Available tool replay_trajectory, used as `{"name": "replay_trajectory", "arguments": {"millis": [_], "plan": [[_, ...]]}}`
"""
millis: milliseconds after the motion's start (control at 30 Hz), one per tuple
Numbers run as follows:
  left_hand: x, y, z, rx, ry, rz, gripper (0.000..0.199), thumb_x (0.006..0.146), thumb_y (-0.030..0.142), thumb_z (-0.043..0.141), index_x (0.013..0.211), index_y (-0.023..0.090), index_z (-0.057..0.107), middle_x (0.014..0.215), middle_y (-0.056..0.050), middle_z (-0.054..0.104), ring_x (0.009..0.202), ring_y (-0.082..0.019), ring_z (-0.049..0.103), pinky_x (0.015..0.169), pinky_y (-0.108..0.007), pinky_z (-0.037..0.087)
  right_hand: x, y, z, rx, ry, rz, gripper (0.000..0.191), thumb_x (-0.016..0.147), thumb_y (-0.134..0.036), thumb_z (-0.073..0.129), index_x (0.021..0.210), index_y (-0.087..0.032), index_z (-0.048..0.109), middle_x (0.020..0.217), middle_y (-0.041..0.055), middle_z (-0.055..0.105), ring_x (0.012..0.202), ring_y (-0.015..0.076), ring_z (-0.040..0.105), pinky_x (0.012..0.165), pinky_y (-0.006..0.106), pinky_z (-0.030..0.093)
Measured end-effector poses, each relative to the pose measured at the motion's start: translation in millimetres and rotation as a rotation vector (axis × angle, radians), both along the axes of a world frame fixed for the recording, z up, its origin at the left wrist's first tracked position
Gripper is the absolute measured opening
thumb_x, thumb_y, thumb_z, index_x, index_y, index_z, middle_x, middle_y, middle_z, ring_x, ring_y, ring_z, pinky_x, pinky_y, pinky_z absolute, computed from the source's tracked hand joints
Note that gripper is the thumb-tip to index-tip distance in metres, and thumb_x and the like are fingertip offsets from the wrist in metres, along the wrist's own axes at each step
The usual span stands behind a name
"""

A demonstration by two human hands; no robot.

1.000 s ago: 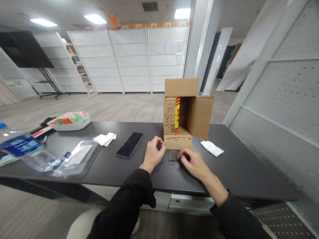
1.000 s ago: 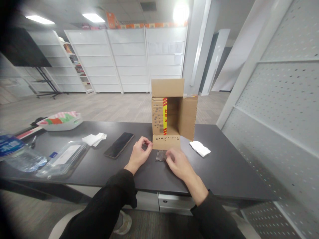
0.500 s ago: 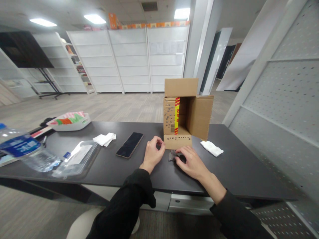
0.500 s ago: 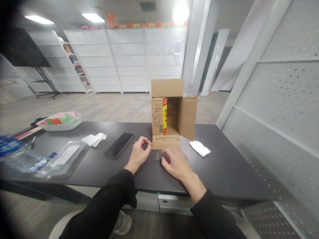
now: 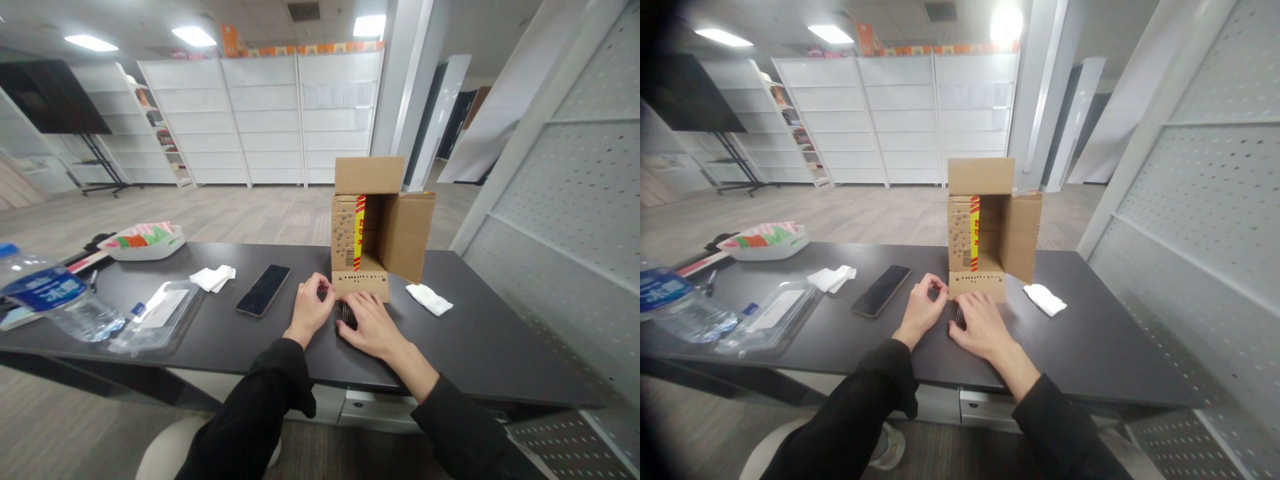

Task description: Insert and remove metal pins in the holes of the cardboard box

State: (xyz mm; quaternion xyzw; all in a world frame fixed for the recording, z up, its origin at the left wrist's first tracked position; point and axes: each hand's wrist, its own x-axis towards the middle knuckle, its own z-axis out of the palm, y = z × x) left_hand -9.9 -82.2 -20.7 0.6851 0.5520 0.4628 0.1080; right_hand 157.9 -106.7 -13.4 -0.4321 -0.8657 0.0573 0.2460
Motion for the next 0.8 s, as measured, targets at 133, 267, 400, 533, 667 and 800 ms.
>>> {"name": "replay_trajectory", "arguments": {"millis": [133,267,400,533,667,800], "plan": [[0.1,-0.5,1.0,-0.005,0.003,0.001,0.005,0.083,0.021,0.054,0.08,0.022,0.05,0.08,0.001,0.066,0.08,-0.015,0.062,0.079,-0.031,0.043,1.6,0.0,-5.7,0.008,0.016,-0.003,0.029,0.079,-0.028,0.061,0.106,-0.02,0.057,0.105,0.0107,0.066,0.102,0.0291,0.055,0.09,0.043,0.037],[0.5,-0.3,0.7,-0.005,0.005,0.002,0.005,0.082,0.02,0.055,0.08,0.022,0.051,0.08,0.001,0.066,0.079,-0.015,0.061,0.078,-0.03,0.042,2.5,-0.8,-6.6,0.011,0.008,-0.007,0.027,0.08,-0.027,0.059,0.105,-0.02,0.057,0.104,0.0102,0.066,0.102,0.0282,0.054,0.09,0.041,0.036],[1.8,-0.7,1.3,0.005,-0.003,0.003,0.006,0.082,0.018,0.055,0.079,0.021,0.051,0.079,0.001,0.066,0.079,-0.015,0.061,0.077,-0.03,0.041,1.6,-1.7,-5.0,0.005,-0.018,-0.017,0.026,0.081,-0.027,0.057,0.106,-0.019,0.057,0.105,0.0096,0.066,0.104,0.0272,0.054,0.091,0.04,0.036],[2.0,-0.9,1.6,0.015,-0.007,0.002,0.007,0.082,0.018,0.056,0.079,0.021,0.051,0.078,0.001,0.066,0.077,-0.015,0.061,0.076,-0.029,0.041,1.3,-1.5,-4.6,0.002,-0.033,-0.023,0.025,0.082,-0.027,0.057,0.105,-0.019,0.057,0.105,0.0095,0.066,0.104,0.0268,0.053,0.09,0.039,0.036],[1.5,0.1,0.4,0.023,-0.004,0.003,0.007,0.081,0.017,0.056,0.079,0.021,0.05,0.078,0.002,0.065,0.077,-0.015,0.061,0.077,-0.029,0.041,0.9,-0.9,-4.9,0.0,-0.037,-0.02,0.025,0.082,-0.027,0.056,0.105,-0.018,0.058,0.105,0.0095,0.066,0.104,0.0268,0.054,0.09,0.04,0.035],[1.1,0.7,-0.5,0.026,-0.001,0.002,0.007,0.082,0.018,0.056,0.079,0.021,0.05,0.078,0.001,0.065,0.077,-0.015,0.061,0.077,-0.029,0.041,0.7,-0.7,-5.9,0.007,-0.031,-0.016,0.024,0.082,-0.026,0.056,0.104,-0.018,0.058,0.104,0.0096,0.067,0.104,0.0268,0.054,0.09,0.039,0.035]]}}
